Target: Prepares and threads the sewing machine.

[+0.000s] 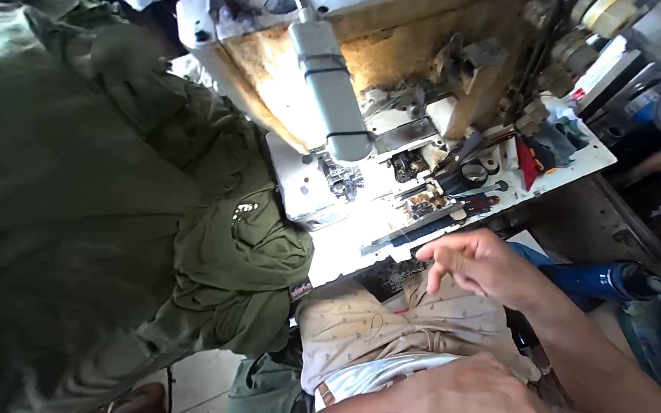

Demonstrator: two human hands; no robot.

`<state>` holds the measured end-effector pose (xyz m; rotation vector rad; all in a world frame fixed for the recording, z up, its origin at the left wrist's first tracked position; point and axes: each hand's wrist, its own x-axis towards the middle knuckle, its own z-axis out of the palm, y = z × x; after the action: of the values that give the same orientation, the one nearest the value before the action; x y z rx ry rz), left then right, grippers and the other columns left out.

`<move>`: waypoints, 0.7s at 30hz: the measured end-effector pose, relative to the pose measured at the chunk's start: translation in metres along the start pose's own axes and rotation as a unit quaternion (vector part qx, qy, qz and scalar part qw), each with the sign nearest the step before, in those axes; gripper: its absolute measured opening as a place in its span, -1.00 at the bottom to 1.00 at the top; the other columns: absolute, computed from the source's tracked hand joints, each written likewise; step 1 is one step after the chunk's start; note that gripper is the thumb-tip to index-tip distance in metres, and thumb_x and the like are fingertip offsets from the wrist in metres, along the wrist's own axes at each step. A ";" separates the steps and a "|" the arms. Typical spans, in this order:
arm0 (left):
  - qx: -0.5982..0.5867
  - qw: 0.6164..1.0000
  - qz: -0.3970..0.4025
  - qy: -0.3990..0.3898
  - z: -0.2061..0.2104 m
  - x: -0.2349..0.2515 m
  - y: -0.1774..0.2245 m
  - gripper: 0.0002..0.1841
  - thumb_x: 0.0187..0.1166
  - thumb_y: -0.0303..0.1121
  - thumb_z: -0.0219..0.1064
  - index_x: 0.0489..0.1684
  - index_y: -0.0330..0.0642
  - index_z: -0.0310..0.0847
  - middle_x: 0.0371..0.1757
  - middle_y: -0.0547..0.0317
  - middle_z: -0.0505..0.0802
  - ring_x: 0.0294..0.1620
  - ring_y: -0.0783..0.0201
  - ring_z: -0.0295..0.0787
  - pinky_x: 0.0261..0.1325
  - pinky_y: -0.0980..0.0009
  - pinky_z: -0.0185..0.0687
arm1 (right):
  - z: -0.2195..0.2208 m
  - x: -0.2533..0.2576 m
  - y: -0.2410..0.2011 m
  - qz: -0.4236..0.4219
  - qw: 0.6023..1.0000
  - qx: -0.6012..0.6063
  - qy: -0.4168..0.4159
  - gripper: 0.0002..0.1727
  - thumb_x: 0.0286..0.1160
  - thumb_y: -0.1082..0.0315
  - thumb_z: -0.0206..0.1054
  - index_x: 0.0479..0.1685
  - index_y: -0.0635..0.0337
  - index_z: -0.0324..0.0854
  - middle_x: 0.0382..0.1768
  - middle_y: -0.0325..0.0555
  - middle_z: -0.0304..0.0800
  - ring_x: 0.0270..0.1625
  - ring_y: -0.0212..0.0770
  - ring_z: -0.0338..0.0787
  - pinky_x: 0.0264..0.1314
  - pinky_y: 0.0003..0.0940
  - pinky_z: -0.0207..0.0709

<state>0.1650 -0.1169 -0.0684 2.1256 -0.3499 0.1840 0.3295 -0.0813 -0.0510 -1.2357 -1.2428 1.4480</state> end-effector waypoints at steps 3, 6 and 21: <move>0.165 0.984 -0.054 -0.038 0.015 -0.002 -0.018 -0.87 0.61 -0.33 0.34 -0.33 0.00 0.79 -0.48 0.20 0.78 -0.41 0.14 0.78 -0.37 0.11 0.67 | 0.013 -0.007 -0.011 -0.054 0.996 0.057 -0.041 -0.71 0.76 0.34 0.25 0.23 0.29 0.76 -0.49 -0.18 0.74 -0.65 -0.51 0.46 -0.67 -0.66 0.29; 0.207 0.970 -0.124 -0.032 0.013 -0.021 -0.042 -0.90 0.48 -0.45 0.43 -0.39 0.00 0.81 -0.46 0.19 0.82 -0.41 0.11 0.82 -0.39 0.05 0.72 | 0.012 -0.012 -0.016 -0.158 0.987 -0.016 0.007 -0.75 0.74 0.42 0.21 0.11 0.29 0.79 -0.42 -0.20 0.73 -0.53 -0.47 0.57 -0.55 -0.61 0.46; -0.299 0.774 -0.278 0.483 -0.141 -0.124 -0.036 -0.72 0.81 -0.38 0.08 -0.05 -0.30 0.74 -0.32 0.04 0.85 -0.70 0.60 0.37 -0.66 0.71 0.23 | 0.065 -0.041 0.056 -0.236 0.864 -0.280 -0.346 -0.81 0.60 0.38 0.25 -0.29 0.04 0.78 -0.63 -0.20 0.65 -0.55 -0.19 0.67 -0.47 -0.12 0.52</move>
<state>0.0599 0.0421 -0.0530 1.1847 0.7446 0.6734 0.2721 -0.1400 -0.0986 -0.6381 -2.3952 1.2129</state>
